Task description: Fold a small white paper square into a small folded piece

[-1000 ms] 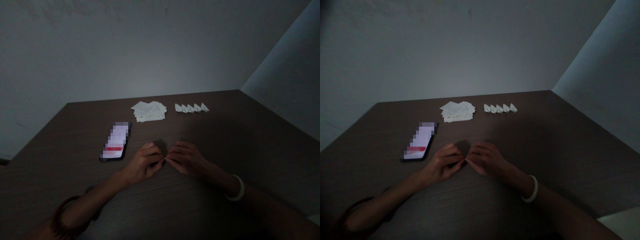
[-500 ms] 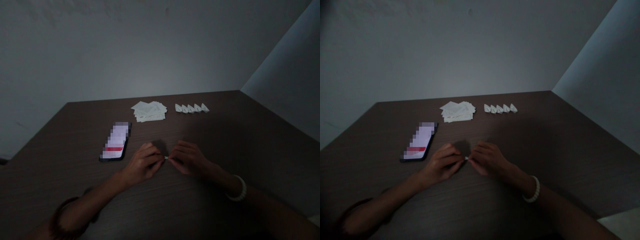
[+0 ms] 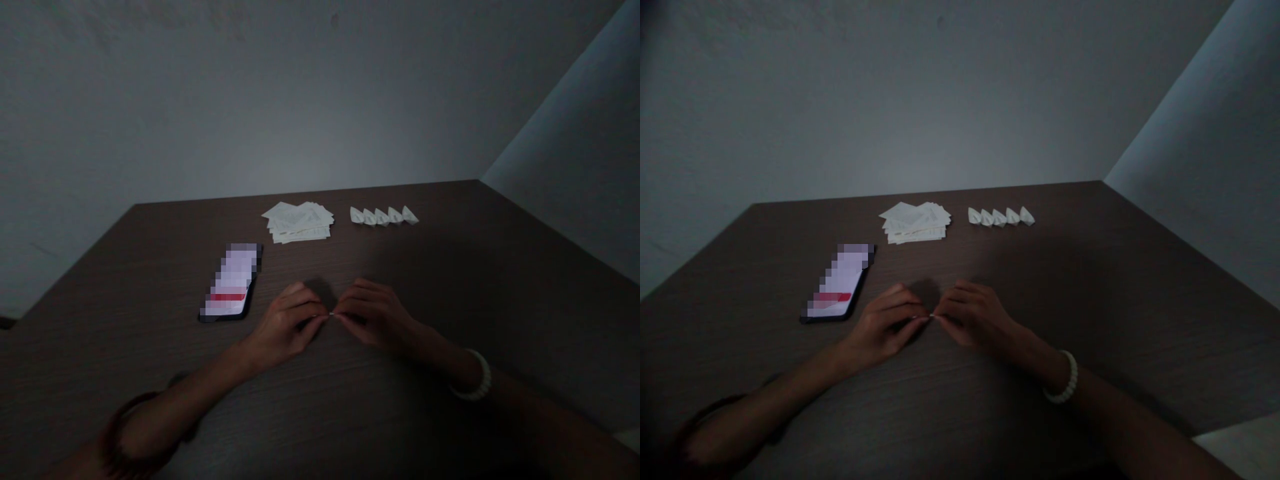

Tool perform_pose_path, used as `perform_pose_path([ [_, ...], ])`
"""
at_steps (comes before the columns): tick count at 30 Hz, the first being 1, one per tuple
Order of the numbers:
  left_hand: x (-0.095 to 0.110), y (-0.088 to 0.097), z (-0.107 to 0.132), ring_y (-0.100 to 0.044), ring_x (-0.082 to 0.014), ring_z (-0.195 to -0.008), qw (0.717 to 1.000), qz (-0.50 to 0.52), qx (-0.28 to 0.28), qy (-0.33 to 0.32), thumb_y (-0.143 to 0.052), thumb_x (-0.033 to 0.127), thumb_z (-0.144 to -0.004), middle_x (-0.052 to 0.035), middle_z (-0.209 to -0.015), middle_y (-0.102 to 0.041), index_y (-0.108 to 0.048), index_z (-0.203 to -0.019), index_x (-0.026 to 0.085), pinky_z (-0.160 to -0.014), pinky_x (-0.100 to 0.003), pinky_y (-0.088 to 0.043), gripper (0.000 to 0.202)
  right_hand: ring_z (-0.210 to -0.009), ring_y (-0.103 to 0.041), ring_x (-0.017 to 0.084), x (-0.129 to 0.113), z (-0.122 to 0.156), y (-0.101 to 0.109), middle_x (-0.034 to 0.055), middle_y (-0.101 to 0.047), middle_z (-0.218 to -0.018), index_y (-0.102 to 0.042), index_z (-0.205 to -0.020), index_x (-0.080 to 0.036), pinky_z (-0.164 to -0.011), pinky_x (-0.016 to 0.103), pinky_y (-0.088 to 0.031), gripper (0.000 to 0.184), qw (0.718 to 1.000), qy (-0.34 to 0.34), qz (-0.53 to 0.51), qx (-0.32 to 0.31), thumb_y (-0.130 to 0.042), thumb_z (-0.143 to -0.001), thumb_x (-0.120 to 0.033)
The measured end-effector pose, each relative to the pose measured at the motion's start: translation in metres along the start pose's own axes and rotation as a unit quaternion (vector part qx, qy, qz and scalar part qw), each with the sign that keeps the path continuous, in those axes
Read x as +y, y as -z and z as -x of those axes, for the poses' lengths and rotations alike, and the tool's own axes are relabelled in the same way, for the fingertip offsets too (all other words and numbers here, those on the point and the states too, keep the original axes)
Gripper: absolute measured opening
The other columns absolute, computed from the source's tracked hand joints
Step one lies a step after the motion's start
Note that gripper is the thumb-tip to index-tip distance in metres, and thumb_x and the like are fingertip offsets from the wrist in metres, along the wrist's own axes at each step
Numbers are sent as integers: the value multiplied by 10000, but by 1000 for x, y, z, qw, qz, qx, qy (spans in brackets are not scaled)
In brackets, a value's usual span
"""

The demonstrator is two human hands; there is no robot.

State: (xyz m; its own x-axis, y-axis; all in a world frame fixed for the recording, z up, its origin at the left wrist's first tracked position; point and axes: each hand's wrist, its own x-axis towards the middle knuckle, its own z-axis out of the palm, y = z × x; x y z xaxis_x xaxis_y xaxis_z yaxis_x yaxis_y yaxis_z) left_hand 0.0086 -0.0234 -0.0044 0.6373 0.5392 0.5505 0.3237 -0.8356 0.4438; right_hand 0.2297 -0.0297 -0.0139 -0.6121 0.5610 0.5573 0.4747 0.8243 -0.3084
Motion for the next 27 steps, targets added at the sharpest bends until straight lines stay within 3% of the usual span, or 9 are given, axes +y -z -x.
perform_pose_path([
  [12,-2,4,2,-511,-163,-802,998,-36,-4,55,-520,159,-913,-37,-841,-627,-635,-860,152,-740,-308,-412,127,-749,-564,143,6,2,-2,16,-668,-800,-632,-867,-193,-710,280,-443,25,993,-76,-81,46,-620,-862,-214],
  [19,-1,4,2,-534,-169,-804,995,-12,-37,92,-511,207,-922,-32,-836,-639,-635,-867,160,-753,-315,-414,143,-683,-551,140,8,2,-2,16,-653,-740,-620,-799,-191,-673,285,-424,66,991,-87,-88,47,-607,-862,-209],
  [27,-2,3,-3,-555,-161,-743,983,36,-32,175,-542,225,-902,-30,-784,-672,-666,-846,160,-696,-296,-429,151,-614,-535,119,6,2,-4,-9,-649,-702,-668,-841,-209,-664,276,-409,44,979,-182,-90,34,-628,-833,-193],
])
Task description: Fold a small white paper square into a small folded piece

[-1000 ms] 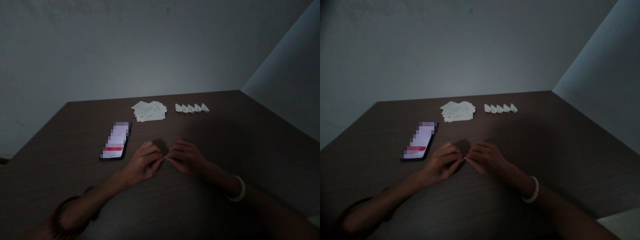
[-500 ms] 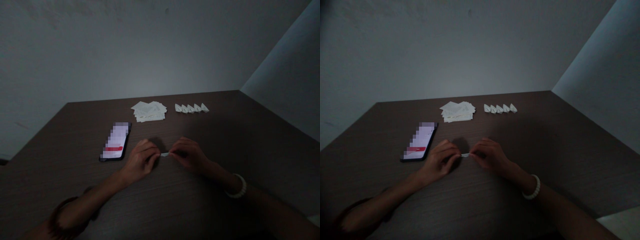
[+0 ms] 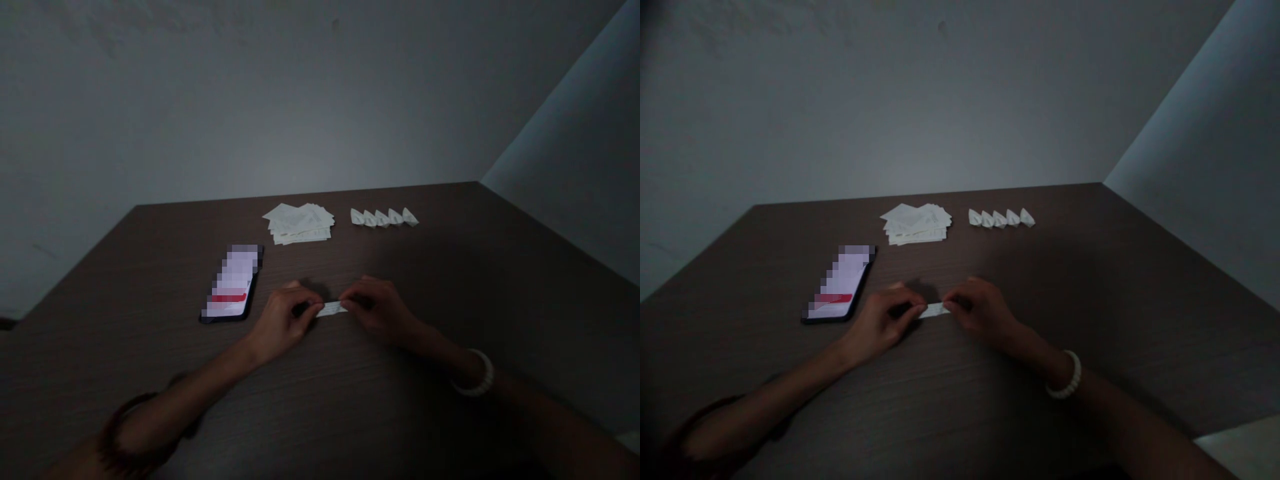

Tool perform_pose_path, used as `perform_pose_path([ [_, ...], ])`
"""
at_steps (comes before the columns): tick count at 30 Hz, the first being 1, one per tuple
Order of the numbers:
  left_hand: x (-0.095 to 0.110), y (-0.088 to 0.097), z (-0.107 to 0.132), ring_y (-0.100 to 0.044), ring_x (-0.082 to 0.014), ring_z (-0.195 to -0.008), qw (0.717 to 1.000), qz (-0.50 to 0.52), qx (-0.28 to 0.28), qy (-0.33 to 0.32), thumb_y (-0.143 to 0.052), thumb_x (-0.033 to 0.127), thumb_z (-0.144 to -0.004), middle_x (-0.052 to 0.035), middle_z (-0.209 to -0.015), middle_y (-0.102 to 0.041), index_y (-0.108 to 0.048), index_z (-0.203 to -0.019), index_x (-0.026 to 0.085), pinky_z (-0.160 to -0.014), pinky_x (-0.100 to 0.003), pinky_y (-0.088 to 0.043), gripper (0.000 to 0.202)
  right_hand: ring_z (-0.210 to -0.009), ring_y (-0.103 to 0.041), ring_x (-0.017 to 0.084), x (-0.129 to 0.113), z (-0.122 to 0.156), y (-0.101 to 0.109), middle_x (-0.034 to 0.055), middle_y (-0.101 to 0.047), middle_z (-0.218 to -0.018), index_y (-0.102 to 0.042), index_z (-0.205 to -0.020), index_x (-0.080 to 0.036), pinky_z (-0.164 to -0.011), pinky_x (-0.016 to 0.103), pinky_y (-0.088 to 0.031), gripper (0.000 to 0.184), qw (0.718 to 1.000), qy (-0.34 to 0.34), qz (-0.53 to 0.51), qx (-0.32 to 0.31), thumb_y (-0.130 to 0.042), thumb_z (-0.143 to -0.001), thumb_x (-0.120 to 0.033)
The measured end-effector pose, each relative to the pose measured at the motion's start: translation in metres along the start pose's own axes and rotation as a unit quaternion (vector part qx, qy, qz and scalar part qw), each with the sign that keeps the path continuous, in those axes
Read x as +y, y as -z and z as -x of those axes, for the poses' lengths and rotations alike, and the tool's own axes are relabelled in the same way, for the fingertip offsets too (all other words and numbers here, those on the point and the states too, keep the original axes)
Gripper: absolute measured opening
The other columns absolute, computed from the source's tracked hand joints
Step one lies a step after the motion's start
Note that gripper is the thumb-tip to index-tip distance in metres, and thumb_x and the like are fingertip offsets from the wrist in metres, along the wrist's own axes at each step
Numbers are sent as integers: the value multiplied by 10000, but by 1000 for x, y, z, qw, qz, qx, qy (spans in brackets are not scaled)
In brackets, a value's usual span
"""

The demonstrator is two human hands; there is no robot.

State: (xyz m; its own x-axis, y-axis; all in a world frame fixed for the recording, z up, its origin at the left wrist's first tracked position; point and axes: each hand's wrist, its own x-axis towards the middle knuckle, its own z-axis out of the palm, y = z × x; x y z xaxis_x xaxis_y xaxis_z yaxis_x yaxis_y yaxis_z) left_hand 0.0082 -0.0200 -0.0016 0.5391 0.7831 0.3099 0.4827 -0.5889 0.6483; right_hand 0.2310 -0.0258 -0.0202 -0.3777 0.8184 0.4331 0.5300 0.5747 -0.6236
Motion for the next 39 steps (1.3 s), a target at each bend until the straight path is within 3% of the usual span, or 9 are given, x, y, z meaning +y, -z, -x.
perform_pose_path([
  [3,0,-2,-2,-538,-168,-744,1000,-16,-22,-5,-529,215,-903,-30,-775,-666,-669,-843,162,-701,-308,-424,160,-679,-548,136,2,1,-2,-3,-652,-746,-663,-911,-218,-668,270,-405,106,999,1,37,-19,-634,-817,-179],
  [11,-6,-6,-2,-495,-191,-853,994,-82,-25,-67,-524,161,-899,-55,-870,-600,-687,-866,165,-749,-332,-427,166,-800,-531,165,0,0,1,25,-638,-800,-645,-876,-202,-715,286,-408,97,987,61,129,-75,-547,-882,-201],
  [18,-6,-5,-2,-488,-196,-882,983,-87,-74,-144,-466,76,-910,-73,-910,-581,-670,-1065,172,-749,-319,-447,274,-816,-517,166,3,0,1,26,-631,-808,-663,-865,-206,-705,279,-410,98,986,66,131,-80,-566,-878,-202],
  [24,-10,-3,-2,-492,-202,-905,972,-132,-111,-159,-469,69,-901,-90,-951,-545,-647,-1123,157,-755,-324,-466,298,-831,-515,170,4,1,1,35,-629,-833,-684,-871,-199,-700,281,-413,133,984,64,141,-90,-557,-896,-231],
  [31,-13,-1,5,-520,-197,-859,968,-160,-87,-174,-480,93,-918,-77,-928,-587,-662,-1063,151,-754,-345,-473,239,-832,-515,174,0,2,7,43,-624,-843,-704,-896,-209,-668,281,-406,180,979,72,168,-91,-533,-921,-260],
  [39,-9,4,8,-532,-215,-890,955,-211,-111,-176,-483,97,-910,-77,-943,-609,-622,-1145,158,-774,-365,-452,280,-823,-512,173,0,4,10,38,-618,-861,-707,-911,-234,-627,278,-388,158,973,69,200,-94,-556,-915,-279],
])
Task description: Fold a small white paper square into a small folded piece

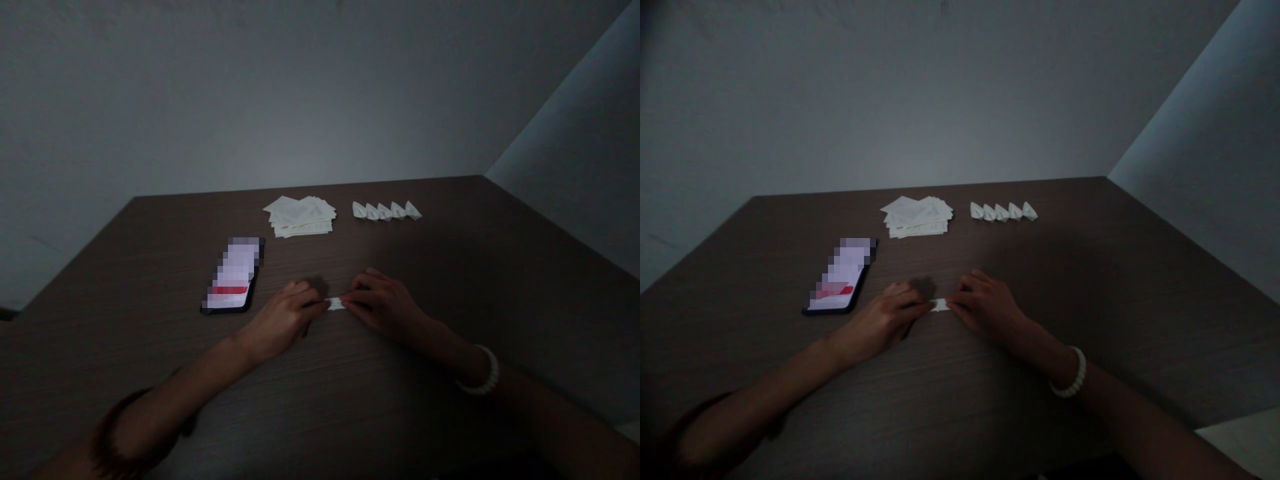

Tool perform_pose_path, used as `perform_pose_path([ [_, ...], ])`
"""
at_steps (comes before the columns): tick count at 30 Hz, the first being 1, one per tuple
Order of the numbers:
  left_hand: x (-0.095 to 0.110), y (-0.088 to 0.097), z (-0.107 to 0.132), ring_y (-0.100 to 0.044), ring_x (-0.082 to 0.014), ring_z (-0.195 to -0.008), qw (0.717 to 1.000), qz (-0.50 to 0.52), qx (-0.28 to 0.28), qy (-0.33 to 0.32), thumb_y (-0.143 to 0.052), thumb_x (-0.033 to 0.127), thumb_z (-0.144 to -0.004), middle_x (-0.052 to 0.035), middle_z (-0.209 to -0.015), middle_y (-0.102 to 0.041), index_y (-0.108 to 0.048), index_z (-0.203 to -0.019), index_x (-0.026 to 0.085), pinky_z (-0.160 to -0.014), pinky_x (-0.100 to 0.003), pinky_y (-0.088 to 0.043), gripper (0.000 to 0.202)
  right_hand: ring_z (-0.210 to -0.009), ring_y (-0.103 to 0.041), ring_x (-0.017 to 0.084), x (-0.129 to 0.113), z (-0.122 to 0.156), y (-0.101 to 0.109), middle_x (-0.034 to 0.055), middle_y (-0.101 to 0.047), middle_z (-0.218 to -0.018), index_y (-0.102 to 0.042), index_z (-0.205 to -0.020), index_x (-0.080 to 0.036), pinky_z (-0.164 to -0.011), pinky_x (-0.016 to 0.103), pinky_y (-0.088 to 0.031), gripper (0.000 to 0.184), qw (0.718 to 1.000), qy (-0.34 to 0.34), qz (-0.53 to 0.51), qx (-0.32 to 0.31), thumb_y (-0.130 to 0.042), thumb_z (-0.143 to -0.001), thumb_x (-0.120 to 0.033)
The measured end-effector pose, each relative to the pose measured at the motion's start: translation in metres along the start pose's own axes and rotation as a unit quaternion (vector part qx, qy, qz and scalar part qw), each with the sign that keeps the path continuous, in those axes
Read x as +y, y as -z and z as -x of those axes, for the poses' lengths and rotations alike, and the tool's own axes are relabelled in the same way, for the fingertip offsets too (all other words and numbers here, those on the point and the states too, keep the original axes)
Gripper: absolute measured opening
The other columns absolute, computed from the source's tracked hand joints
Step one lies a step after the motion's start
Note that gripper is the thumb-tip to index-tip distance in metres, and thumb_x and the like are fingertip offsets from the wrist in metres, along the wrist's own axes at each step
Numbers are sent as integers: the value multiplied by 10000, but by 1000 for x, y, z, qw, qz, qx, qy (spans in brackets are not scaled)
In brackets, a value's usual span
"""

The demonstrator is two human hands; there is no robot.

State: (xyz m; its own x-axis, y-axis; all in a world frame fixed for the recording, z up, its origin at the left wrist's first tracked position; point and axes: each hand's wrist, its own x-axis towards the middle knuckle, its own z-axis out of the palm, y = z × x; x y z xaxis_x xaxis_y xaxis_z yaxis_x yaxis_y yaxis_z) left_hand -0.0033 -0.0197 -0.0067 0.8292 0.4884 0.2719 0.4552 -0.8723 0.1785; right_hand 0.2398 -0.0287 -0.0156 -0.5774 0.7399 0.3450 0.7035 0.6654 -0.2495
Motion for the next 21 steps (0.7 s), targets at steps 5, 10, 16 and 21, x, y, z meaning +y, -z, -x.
perform_pose_path([
  [5,-1,3,-2,-506,-207,-817,999,-38,-20,-24,-464,111,-916,-72,-918,-575,-614,-1182,199,-712,-342,-421,317,-833,-518,172,0,-1,0,37,-610,-870,-707,-935,-245,-669,282,-412,147,1000,-8,-15,-6,-565,-910,-273],
  [10,0,7,-2,-504,-199,-789,996,-71,-26,-38,-423,150,-946,-66,-900,-579,-619,-1178,209,-678,-329,-395,310,-835,-519,177,0,0,1,41,-611,-882,-709,-939,-242,-665,285,-410,159,1000,-16,-12,-16,-556,-914,-274],
  [16,2,6,3,-542,-209,-841,999,-42,-18,-10,-503,137,-899,-66,-962,-610,-649,-1118,208,-714,-341,-419,272,-840,-506,178,6,5,1,48,-609,-911,-685,-977,-235,-635,279,-390,155,999,27,11,-26,-542,-918,-243],
  [21,-3,6,9,-574,-216,-894,1000,-10,2,-7,-504,128,-886,-58,-1064,-669,-678,-1053,194,-740,-358,-432,250,-835,-492,183,10,6,1,58,-601,-914,-670,-957,-226,-631,280,-389,153,998,52,26,-37,-521,-924,-216],
])
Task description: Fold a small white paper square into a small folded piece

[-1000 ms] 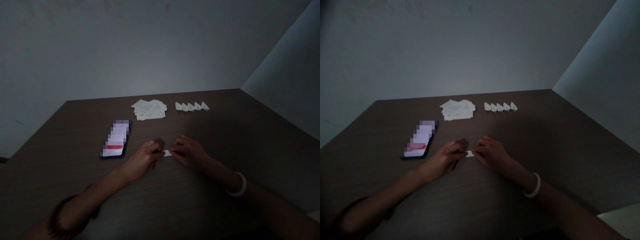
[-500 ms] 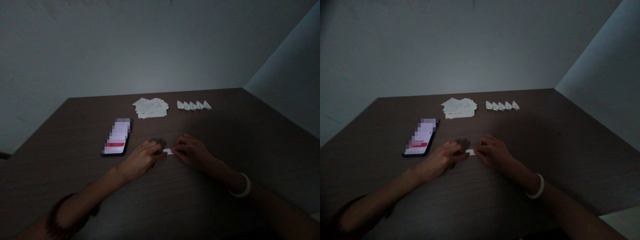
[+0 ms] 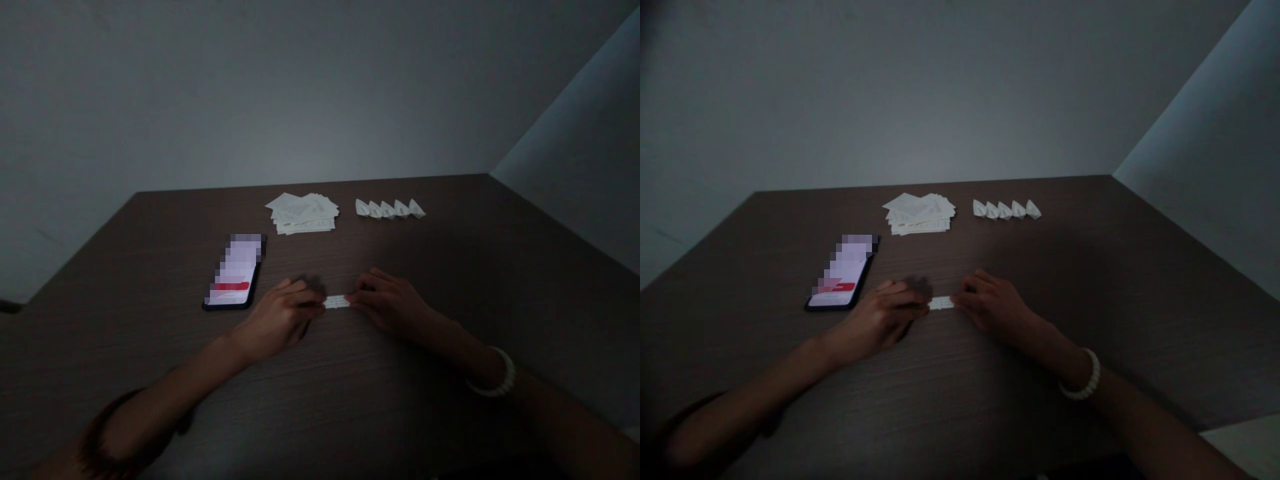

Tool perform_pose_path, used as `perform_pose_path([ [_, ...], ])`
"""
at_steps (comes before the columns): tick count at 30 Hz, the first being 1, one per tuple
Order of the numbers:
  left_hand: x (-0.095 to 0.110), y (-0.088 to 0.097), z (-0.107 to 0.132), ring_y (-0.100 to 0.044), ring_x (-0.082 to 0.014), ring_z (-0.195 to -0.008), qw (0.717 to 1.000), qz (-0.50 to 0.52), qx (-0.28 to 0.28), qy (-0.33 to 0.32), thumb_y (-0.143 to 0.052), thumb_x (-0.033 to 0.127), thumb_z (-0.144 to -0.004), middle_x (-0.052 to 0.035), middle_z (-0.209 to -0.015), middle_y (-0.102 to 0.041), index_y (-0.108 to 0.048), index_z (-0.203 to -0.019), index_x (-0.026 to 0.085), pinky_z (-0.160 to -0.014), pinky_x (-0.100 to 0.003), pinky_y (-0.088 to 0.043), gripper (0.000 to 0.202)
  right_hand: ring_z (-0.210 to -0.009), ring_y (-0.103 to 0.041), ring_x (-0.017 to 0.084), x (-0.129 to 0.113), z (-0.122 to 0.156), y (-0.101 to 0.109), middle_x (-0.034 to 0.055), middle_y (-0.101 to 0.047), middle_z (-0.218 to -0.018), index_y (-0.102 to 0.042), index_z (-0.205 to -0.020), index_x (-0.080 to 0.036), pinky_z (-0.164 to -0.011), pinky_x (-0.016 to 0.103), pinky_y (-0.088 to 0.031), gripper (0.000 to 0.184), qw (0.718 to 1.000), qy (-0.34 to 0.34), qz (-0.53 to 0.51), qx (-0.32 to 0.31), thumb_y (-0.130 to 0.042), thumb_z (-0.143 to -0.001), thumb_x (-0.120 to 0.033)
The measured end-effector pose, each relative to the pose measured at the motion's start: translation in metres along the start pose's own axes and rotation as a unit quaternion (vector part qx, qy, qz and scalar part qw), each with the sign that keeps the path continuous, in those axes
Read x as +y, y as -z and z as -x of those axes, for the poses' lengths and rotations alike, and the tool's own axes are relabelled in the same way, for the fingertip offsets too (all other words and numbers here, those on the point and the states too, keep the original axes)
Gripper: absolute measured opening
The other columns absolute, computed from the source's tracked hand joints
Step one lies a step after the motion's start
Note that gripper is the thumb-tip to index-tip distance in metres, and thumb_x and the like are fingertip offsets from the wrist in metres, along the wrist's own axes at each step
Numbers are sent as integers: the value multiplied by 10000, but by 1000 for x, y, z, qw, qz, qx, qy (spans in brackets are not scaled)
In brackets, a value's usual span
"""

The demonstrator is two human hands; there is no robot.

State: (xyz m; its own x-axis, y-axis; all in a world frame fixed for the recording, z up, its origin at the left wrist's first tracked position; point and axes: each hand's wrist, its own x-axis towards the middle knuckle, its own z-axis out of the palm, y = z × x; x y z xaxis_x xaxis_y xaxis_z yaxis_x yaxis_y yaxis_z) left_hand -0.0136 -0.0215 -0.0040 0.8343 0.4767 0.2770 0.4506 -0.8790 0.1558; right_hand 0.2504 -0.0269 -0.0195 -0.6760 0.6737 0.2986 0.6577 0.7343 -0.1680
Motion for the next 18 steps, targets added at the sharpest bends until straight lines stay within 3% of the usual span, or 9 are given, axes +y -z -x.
perform_pose_path([
  [10,-6,2,6,-566,-244,-998,999,48,14,-11,-492,105,-853,-47,-1176,-676,-682,-1082,190,-836,-421,-458,310,-817,-490,181,-4,5,21,68,-550,-913,-643,-1130,-230,-701,315,-402,259,997,24,-26,-62,-497,-919,-264],
  [18,-7,-3,8,-557,-241,-967,999,34,11,-14,-493,113,-854,-57,-1177,-673,-681,-1089,163,-822,-413,-474,305,-819,-480,190,-3,11,17,70,-540,-937,-586,-1225,-247,-691,325,-390,316,996,37,39,-66,-487,-934,-320],
])
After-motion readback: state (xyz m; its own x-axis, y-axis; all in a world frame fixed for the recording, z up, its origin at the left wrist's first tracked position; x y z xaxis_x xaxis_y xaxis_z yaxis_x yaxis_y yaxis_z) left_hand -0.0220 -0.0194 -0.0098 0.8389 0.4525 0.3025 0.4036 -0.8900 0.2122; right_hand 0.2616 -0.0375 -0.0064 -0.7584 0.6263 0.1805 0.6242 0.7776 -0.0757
